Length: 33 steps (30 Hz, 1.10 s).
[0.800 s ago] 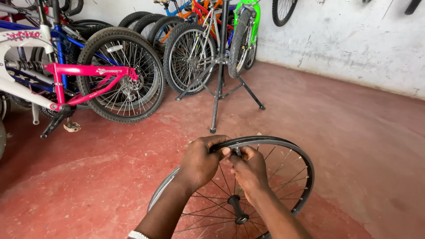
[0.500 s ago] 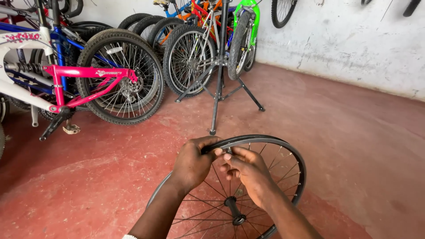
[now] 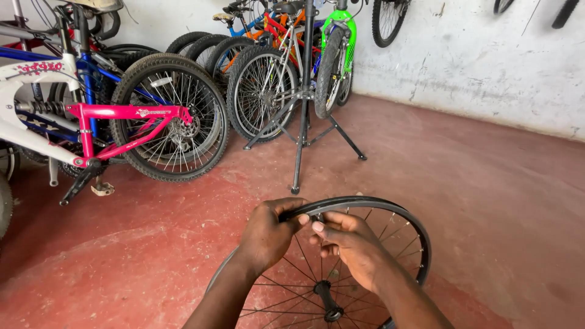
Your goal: Using a spoke wrench to tighten and adjust the tension of spokes on a detached bicycle wheel.
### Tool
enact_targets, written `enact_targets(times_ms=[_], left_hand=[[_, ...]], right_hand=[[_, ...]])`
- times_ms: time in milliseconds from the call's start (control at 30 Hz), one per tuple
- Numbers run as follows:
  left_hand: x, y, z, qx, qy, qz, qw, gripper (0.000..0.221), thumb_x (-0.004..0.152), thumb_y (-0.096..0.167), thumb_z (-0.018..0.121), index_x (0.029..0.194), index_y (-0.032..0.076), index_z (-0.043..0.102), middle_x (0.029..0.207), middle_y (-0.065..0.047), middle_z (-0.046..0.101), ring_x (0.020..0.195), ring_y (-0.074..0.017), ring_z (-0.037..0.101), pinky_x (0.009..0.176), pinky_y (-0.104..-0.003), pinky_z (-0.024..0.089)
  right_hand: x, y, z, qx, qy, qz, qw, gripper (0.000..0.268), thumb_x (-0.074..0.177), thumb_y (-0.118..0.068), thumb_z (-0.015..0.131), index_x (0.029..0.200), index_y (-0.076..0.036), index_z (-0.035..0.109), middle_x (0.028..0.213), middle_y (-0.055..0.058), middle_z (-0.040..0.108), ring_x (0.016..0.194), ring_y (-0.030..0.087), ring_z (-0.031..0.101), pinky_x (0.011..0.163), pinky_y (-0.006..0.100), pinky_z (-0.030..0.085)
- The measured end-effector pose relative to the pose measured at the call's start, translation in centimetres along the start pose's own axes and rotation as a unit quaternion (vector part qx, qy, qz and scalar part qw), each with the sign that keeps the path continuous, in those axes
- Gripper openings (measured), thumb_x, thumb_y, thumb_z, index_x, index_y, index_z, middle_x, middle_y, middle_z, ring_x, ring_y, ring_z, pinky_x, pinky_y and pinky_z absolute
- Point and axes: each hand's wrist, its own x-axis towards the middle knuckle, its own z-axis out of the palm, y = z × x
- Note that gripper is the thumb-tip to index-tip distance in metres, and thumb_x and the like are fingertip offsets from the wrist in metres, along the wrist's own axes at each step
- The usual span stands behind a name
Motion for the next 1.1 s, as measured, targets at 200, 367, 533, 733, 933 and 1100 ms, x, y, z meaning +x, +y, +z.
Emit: enact_targets(times_ms=[200, 367, 533, 733, 933, 1100], left_hand=[[-0.4, 0.1, 0.4, 0.024, 0.038, 0.022, 0.999, 0.030, 0.089, 0.006, 0.069, 0.115, 0.014, 0.082, 0.088, 0.001, 0.081, 0.067, -0.0111, 0.063, 0.067, -0.027, 0.052], [-1.3, 0.7, 0.8, 0.047, 0.066, -0.023, 0.996, 0.035, 0.088, 0.008, 0.068, 0.118, 0.022, 0.080, 0.092, 0.003, 0.082, 0.075, -0.0120, 0.069, 0.075, -0.029, 0.056], [-0.8, -0.4, 0.7, 0.059, 0.101, -0.011, 0.993, 0.036, 0.087, 0.012, 0.070, 0.119, 0.024, 0.080, 0.087, 0.002, 0.081, 0.071, -0.0145, 0.067, 0.072, -0.031, 0.055], [-1.0, -0.3, 0.1, 0.066, 0.086, -0.047, 0.993, 0.034, 0.090, 0.020, 0.071, 0.123, 0.025, 0.078, 0.088, -0.001, 0.080, 0.074, -0.0149, 0.068, 0.075, -0.032, 0.055], [-1.5, 0.9, 0.9, 0.062, 0.069, -0.005, 0.996, 0.029, 0.089, 0.019, 0.073, 0.116, 0.025, 0.082, 0.088, 0.001, 0.082, 0.070, -0.0125, 0.067, 0.069, -0.029, 0.054], [-1.3, 0.5, 2.0, 0.039, 0.042, 0.070, 0.996, 0.032, 0.083, 0.011, 0.071, 0.113, 0.016, 0.080, 0.101, 0.002, 0.083, 0.082, -0.0140, 0.072, 0.078, -0.028, 0.056]], right_hand=[[0.1, 0.0, 2.8, -0.125, 0.198, -0.013, 0.972, 0.037, 0.077, 0.001, 0.086, 0.111, 0.002, 0.073, 0.080, 0.014, 0.075, 0.055, 0.015, 0.061, 0.040, 0.024, 0.037], [-1.3, 2.2, 5.5, -0.271, 0.281, -0.115, 0.914, 0.032, 0.076, -0.006, 0.083, 0.107, -0.011, 0.073, 0.087, 0.001, 0.083, 0.062, 0.011, 0.071, 0.057, 0.024, 0.054], [-1.4, 4.5, 5.5, -0.306, 0.322, -0.244, 0.862, 0.014, 0.080, -0.002, 0.075, 0.092, -0.006, 0.069, 0.074, 0.004, 0.077, 0.058, 0.014, 0.071, 0.057, 0.028, 0.057], [-1.3, 3.2, 5.3, -0.327, 0.294, -0.286, 0.852, 0.009, 0.077, 0.001, 0.075, 0.086, -0.004, 0.075, 0.074, 0.005, 0.073, 0.056, 0.015, 0.061, 0.055, 0.030, 0.051], [-0.3, 2.2, 3.9, -0.378, 0.369, -0.230, 0.817, 0.045, 0.073, -0.032, 0.091, 0.097, -0.002, 0.067, 0.076, 0.009, 0.073, 0.060, 0.024, 0.070, 0.058, 0.036, 0.056], [0.2, 2.6, 2.8, -0.418, 0.317, -0.186, 0.830, 0.018, 0.086, -0.016, 0.066, 0.078, 0.000, 0.069, 0.058, 0.017, 0.066, 0.044, 0.030, 0.056, 0.050, 0.046, 0.045]])
